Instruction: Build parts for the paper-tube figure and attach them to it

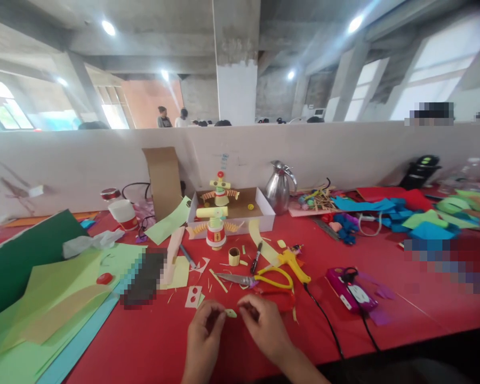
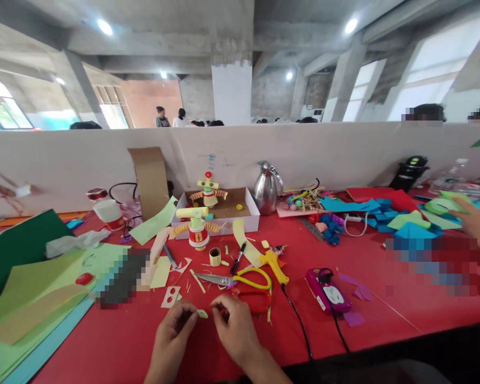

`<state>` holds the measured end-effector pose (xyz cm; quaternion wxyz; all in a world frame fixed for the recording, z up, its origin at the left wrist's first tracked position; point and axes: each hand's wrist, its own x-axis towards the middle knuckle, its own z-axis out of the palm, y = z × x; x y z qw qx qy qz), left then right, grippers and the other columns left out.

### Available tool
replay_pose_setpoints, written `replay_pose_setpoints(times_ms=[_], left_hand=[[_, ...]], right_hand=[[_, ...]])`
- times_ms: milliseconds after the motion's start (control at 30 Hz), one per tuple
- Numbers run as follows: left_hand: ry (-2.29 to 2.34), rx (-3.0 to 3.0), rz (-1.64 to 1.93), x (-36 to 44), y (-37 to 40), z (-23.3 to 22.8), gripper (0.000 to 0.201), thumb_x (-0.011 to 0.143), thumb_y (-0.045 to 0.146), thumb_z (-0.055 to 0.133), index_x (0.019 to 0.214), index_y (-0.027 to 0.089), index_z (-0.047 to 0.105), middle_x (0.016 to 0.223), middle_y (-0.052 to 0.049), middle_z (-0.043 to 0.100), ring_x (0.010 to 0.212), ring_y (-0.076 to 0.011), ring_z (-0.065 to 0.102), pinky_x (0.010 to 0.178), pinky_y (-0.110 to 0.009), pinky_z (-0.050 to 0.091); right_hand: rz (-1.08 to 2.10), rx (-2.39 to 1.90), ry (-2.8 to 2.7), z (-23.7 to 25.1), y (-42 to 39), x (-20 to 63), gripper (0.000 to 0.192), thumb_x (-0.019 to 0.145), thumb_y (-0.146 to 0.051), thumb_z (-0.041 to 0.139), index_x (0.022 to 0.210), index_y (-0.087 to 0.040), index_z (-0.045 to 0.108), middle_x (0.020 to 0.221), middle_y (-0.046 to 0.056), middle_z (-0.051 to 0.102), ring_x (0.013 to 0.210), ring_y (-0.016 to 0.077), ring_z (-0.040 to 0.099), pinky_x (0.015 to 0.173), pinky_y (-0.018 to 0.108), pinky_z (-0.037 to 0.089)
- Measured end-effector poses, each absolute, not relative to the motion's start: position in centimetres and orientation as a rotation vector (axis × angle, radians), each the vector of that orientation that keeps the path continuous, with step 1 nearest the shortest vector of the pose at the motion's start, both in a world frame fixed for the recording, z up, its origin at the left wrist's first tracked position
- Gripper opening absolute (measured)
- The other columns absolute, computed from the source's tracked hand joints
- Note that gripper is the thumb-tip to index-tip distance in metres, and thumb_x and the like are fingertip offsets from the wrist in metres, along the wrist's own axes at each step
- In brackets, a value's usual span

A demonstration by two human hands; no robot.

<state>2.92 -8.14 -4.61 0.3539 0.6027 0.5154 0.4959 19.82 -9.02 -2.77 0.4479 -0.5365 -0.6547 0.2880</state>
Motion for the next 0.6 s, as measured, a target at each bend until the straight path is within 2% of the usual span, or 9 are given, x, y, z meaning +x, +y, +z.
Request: replay_pose_setpoints(times_ms=[100,200,267,333,433,600], left_hand=[[1.354,1.531,1.266,2.9,-8.0,-4.8,0.026,0.078,0.046,0.066,0.076,0.020,0.065,0.075,-0.003,0.065,0.072,-0.0204,0.062,0.070,-0.030,0.051],[1.368,1.533,1.246,2.8,-7.8,-5.1,0.030,0.078,0.050,0.067,0.077,0.020,0.066,0.075,-0.004,0.065,0.072,-0.0200,0.062,0.069,-0.029,0.051],[1.380,1.548,1.241,2.7,-7.6,-5.3,0.031,0.078,0.051,0.067,0.078,0.020,0.066,0.077,-0.004,0.066,0.072,-0.0198,0.062,0.069,-0.028,0.051],[1.393,1.573,1.227,2.5,-7.5,-5.4,0.031,0.078,0.051,0.066,0.078,0.020,0.066,0.078,-0.004,0.066,0.073,-0.0197,0.062,0.070,-0.028,0.051],[1.404,1.602,1.206,2.2,-7.4,-5.7,0.031,0.079,0.051,0.066,0.078,0.020,0.066,0.078,-0.004,0.066,0.073,-0.0198,0.063,0.071,-0.029,0.051],[1.391,1.579,1.204,2.2,-7.5,-6.0,0.030,0.080,0.051,0.065,0.080,0.020,0.065,0.077,-0.004,0.066,0.072,-0.0202,0.062,0.070,-0.029,0.051]], right_hand=[[0.579,-1.351,-1.521,0.8,-7.1,21.6,0.017,0.090,-0.025,0.051,0.087,-0.022,0.068,0.075,0.003,0.072,0.065,0.0182,0.065,0.061,0.026,0.050],[0.382,-1.427,-1.528,5.2,-2.9,23.7,0.021,0.091,-0.025,0.049,0.095,-0.022,0.069,0.082,0.004,0.075,0.069,0.0183,0.067,0.066,0.027,0.050],[0.320,-1.587,-1.678,7.7,0.7,24.5,0.031,0.094,-0.021,0.044,0.114,-0.023,0.068,0.092,0.005,0.076,0.079,0.0197,0.069,0.070,0.028,0.050],[0.323,-1.624,-1.728,9.3,4.2,24.7,0.042,0.090,-0.016,0.048,0.127,-0.026,0.063,0.105,0.005,0.075,0.089,0.0226,0.069,0.072,0.031,0.050],[0.327,-1.640,-1.792,10.4,7.4,24.3,0.050,0.084,-0.011,0.054,0.130,-0.028,0.062,0.117,0.005,0.072,0.102,0.0247,0.067,0.077,0.032,0.049],[0.282,-1.706,-1.806,9.5,6.2,24.2,0.047,0.088,-0.018,0.051,0.134,-0.024,0.059,0.113,0.012,0.073,0.104,0.0297,0.066,0.077,0.036,0.048]])
